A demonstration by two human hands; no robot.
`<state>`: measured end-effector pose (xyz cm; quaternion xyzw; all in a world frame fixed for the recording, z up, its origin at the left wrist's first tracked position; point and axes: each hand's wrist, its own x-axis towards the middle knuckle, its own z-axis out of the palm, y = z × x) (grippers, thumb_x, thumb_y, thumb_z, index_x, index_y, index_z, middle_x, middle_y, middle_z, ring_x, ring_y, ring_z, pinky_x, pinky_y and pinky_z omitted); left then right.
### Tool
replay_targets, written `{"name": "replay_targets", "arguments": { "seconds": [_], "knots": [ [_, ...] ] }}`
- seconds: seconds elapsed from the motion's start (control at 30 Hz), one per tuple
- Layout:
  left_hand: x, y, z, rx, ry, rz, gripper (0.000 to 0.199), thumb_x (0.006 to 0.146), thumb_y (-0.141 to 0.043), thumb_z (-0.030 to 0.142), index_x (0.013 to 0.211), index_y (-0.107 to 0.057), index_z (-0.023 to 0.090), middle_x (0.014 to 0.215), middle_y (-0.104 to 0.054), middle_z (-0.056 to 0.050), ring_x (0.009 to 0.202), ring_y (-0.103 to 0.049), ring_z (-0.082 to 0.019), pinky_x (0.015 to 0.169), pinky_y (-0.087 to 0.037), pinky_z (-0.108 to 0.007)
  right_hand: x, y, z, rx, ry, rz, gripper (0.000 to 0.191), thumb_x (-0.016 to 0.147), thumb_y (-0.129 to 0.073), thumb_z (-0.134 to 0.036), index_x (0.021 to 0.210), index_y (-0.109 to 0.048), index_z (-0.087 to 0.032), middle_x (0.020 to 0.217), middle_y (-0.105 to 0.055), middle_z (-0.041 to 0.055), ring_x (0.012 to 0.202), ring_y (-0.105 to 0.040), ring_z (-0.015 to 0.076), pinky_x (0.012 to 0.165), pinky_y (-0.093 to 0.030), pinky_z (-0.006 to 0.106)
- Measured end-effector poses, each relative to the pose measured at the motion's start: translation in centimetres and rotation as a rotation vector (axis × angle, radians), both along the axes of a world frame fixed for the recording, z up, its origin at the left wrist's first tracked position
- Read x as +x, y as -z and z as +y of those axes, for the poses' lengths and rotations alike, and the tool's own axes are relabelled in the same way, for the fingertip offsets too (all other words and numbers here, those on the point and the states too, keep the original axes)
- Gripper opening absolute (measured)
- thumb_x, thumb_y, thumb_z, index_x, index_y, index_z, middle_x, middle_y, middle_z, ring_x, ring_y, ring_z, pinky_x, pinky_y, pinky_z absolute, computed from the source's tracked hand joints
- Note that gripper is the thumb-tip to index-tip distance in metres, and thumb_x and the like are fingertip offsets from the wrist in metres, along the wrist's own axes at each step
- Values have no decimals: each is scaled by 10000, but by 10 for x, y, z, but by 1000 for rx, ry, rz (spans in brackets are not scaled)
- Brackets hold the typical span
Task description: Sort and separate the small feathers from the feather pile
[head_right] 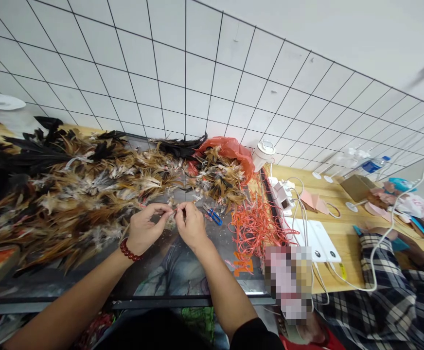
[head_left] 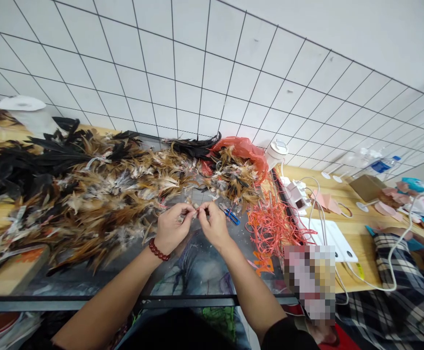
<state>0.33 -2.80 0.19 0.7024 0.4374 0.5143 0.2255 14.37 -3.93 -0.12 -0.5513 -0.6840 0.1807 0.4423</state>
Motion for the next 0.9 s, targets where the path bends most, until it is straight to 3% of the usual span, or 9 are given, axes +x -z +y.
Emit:
{"name": "replay_targets", "arguments": {
  "seconds": [0.07,0.23,0.37,0.53,0.63,0.77,0.9],
  "knots": [
    [-2,-1,3,-84,51,-34,42,761,-589,177,770,-553,197,761,-660,-12,706,-620,-138,715,-485,-267,0,0,-1,3,13,2,153,885,-422,-247,863,-559,-183,779,-626,31,721,-583,151,696,-445,262],
    [-9,-13,11,-337,345,-235,240,735,-610,178,704,-373,209,681,-582,14,668,-562,-120,661,-458,-258,-2,-2,-3,59,12,-9,162,886,-424,-249,850,-569,-186,788,-627,37,742,-579,151,710,-442,264],
    [-8,-18,9,-441,452,-332,315,706,-655,166,694,-343,209,657,-572,26,641,-530,-107,640,-438,-250,2,-6,-1,68,62,72,156,883,-428,-241,843,-567,-182,787,-633,36,748,-585,148,714,-446,263],
    [1,-17,3,-599,429,-482,303,674,-733,228,788,-455,191,676,-588,27,652,-573,-116,661,-465,-259,12,-13,0,74,101,158,156,888,-431,-240,864,-570,-174,785,-636,31,726,-590,139,707,-459,263],
    [1,-16,4,-838,385,-589,299,731,-700,370,864,-523,169,735,-631,-15,670,-617,-142,653,-495,-278,13,-14,-1,145,82,158,138,889,-442,-230,887,-570,-178,841,-643,43,789,-599,144,743,-468,272],
    [-3,-13,8,-1218,542,-688,428,813,-543,547,838,-592,123,737,-666,-89,654,-641,-172,632,-513,-293,11,-13,-2,235,3,118,111,889,-441,-199,907,-551,-192,884,-631,54,875,-599,155,808,-476,296],
    [-8,-11,11,-1338,691,-812,467,826,-523,551,856,-643,101,768,-680,-106,670,-651,-173,634,-523,-285,9,-11,-3,299,-84,77,111,888,-439,-162,937,-532,-198,922,-628,69,948,-594,163,856,-480,320]
  ]
}}
